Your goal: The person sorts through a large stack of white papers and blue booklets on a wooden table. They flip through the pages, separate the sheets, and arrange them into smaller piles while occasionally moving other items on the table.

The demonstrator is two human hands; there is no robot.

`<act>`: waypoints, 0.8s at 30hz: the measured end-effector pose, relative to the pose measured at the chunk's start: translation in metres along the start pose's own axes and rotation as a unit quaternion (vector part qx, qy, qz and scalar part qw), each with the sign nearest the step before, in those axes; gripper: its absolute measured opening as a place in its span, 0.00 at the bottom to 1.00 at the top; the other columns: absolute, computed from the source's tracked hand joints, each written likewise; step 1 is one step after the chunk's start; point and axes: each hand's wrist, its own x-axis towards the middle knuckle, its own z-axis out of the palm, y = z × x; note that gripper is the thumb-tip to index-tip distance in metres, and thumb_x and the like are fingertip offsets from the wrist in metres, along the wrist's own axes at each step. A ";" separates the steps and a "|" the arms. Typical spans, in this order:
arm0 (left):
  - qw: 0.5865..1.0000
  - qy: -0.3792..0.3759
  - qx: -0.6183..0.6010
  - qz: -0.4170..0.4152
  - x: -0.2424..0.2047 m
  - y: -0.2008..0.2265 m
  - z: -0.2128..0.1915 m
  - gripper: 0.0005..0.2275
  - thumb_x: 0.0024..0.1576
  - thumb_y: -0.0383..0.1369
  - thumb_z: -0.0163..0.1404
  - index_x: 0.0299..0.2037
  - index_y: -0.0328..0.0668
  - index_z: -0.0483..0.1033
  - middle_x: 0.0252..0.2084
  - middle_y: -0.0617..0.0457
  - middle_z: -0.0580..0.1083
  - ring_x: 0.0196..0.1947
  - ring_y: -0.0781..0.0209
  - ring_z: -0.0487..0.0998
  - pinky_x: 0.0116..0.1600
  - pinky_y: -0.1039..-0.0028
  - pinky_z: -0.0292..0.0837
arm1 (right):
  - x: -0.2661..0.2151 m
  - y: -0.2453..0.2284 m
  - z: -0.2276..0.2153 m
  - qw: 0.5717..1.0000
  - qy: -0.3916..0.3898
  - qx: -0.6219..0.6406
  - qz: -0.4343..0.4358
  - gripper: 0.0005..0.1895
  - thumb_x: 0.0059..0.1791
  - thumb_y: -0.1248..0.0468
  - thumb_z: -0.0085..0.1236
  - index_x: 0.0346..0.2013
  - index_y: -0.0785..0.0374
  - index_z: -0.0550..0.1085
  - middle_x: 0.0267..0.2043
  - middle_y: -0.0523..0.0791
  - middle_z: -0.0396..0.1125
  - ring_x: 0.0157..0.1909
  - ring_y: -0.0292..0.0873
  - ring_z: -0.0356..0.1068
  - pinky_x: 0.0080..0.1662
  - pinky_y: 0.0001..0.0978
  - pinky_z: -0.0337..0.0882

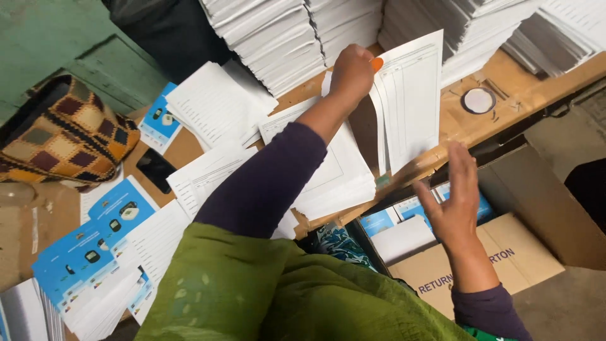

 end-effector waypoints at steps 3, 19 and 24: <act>0.997 -0.008 -0.073 -0.021 -0.065 0.021 -0.026 0.09 0.52 0.26 0.35 0.34 0.49 0.69 0.32 0.55 0.70 0.25 0.61 0.66 0.28 0.70 0.63 | 0.009 -0.041 -0.004 1.000 -0.024 -0.009 -0.008 0.43 0.49 0.51 0.53 0.71 0.61 0.44 0.73 0.57 0.42 0.74 0.60 0.41 0.70 0.62 0.42; 0.948 -0.035 -0.176 0.261 -0.240 -0.055 -0.137 0.20 0.53 0.45 0.50 0.50 0.42 0.65 0.55 0.49 0.69 0.60 0.55 0.68 0.65 0.57 0.63 | -0.003 -0.058 -0.019 0.880 0.077 0.399 0.244 0.19 0.45 0.68 0.57 0.51 0.63 0.68 0.53 0.45 0.67 0.52 0.42 0.67 0.51 0.34 0.70; 0.951 -0.138 -0.212 0.175 -0.258 -0.109 -0.122 0.16 0.57 0.37 0.47 0.53 0.41 0.66 0.52 0.46 0.73 0.52 0.54 0.74 0.54 0.64 0.73 | -0.003 -0.101 -0.006 0.857 0.018 0.427 0.288 0.24 0.44 0.69 0.54 0.56 0.65 0.66 0.57 0.48 0.66 0.54 0.46 0.66 0.52 0.35 0.69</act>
